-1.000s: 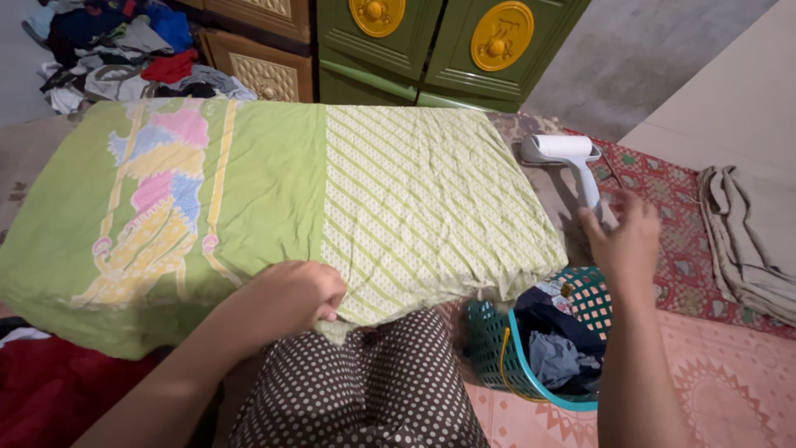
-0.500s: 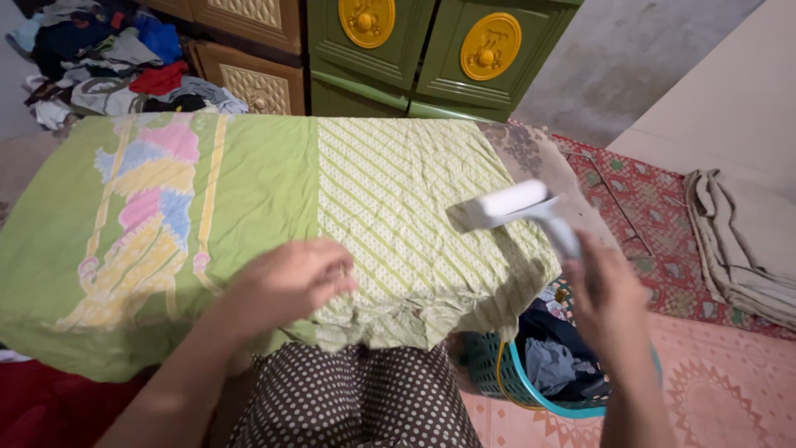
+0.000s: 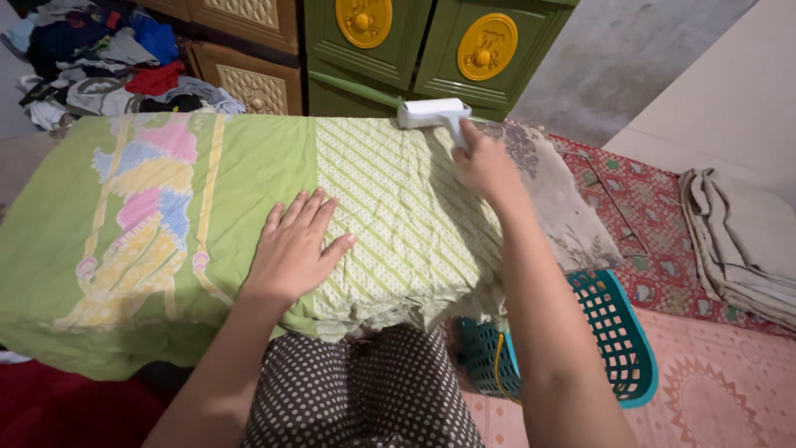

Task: The person uses a lint roller to clean a light green patterned shirt on an ironing board, then switches to a plaid shirt and continues rolling. The person folds the plaid shirt after cleaning and places it aside.

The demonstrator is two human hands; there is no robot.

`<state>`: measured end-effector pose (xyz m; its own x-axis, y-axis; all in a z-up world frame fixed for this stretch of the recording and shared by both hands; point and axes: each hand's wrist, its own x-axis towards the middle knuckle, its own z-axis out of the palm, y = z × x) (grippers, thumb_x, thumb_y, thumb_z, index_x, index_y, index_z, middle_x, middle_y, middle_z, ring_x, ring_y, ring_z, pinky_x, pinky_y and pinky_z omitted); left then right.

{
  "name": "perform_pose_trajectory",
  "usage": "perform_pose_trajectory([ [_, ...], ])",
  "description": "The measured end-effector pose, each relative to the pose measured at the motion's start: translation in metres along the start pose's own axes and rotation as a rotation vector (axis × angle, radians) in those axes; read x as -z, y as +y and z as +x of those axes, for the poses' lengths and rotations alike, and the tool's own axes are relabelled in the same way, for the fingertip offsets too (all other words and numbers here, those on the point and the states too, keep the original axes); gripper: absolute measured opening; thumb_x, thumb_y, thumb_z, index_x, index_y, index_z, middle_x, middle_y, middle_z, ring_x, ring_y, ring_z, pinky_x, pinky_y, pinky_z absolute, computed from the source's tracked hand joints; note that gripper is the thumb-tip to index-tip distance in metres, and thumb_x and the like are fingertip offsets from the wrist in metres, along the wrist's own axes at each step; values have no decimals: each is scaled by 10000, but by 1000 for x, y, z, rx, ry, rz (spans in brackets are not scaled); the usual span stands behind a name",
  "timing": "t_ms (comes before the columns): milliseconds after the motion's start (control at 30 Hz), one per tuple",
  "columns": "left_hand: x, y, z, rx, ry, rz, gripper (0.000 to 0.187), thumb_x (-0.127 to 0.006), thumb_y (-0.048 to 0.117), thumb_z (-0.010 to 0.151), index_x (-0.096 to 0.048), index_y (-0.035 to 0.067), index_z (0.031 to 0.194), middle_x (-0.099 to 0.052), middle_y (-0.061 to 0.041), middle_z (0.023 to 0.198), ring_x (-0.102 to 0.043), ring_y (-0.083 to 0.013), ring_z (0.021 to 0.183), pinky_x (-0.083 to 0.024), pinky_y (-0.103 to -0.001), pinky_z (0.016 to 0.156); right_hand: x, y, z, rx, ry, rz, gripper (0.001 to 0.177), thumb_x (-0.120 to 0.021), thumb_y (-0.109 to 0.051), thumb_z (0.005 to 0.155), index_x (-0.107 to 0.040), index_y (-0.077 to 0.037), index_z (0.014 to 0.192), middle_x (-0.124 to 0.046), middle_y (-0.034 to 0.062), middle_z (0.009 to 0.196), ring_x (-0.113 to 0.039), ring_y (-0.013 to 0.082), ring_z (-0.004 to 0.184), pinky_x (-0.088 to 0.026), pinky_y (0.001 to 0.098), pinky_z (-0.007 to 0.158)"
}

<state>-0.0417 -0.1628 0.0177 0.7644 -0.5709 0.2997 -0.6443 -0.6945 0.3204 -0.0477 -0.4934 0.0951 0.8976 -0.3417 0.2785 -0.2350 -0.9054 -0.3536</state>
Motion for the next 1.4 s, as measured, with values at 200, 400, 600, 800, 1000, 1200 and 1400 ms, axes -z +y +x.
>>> perform_pose_trajectory([
  [200,-1,0,0,-1,-4,37,716,-458,584,965,-451,102,1494,-376,-116,1599,-299,-284,1489,-175,-504,1201,49,45,-143,-197,-86,-19,630,-648,-289,941,-474,-227,1544,-724,263,1076,-716,377,990,-524,467,903],
  [400,-1,1,4,32,-53,40,736,-440,597,960,-409,114,1514,-334,-96,1613,-267,-274,1494,-148,-504,1199,111,58,-269,-234,-23,77,613,-635,-299,896,-512,-213,1491,-767,228,1018,-745,213,883,-542,384,776],
  [600,0,2,5,62,-79,31,846,-418,625,962,-291,31,1549,-261,-129,1637,-215,-265,1517,-120,-477,1210,83,26,-242,-191,38,50,559,-613,-327,941,-544,-275,1493,-676,189,788,-679,310,604,-547,411,617],
  [800,6,5,5,136,-87,46,999,-453,692,927,-234,-64,1542,-219,-228,1627,-183,-310,1522,-110,-480,1216,-4,-41,-96,71,-53,-141,624,-587,-328,975,-399,-252,1565,-716,251,833,-696,442,753,-542,547,715],
  [1000,9,7,1,141,-62,49,981,-458,698,924,-296,-59,1526,-248,-231,1629,-199,-312,1529,-116,-480,1227,-43,-64,-5,239,56,-63,615,-648,-345,962,-447,-175,1517,-725,251,908,-704,441,807,-552,546,732],
  [1200,5,5,2,131,-56,49,975,-452,698,927,-305,-63,1517,-257,-246,1614,-212,-327,1513,-124,-490,1214,1,-52,-135,44,-65,-18,562,-586,-335,980,-466,-177,1506,-721,244,826,-712,415,703,-561,514,681],
  [1400,-1,0,4,134,-65,37,931,-426,667,951,-304,-52,1529,-263,-237,1619,-216,-332,1521,-131,-502,1217,72,-2,-275,13,-118,208,687,-666,-317,846,-484,-225,1502,-773,219,845,-763,256,678,-584,375,599],
])
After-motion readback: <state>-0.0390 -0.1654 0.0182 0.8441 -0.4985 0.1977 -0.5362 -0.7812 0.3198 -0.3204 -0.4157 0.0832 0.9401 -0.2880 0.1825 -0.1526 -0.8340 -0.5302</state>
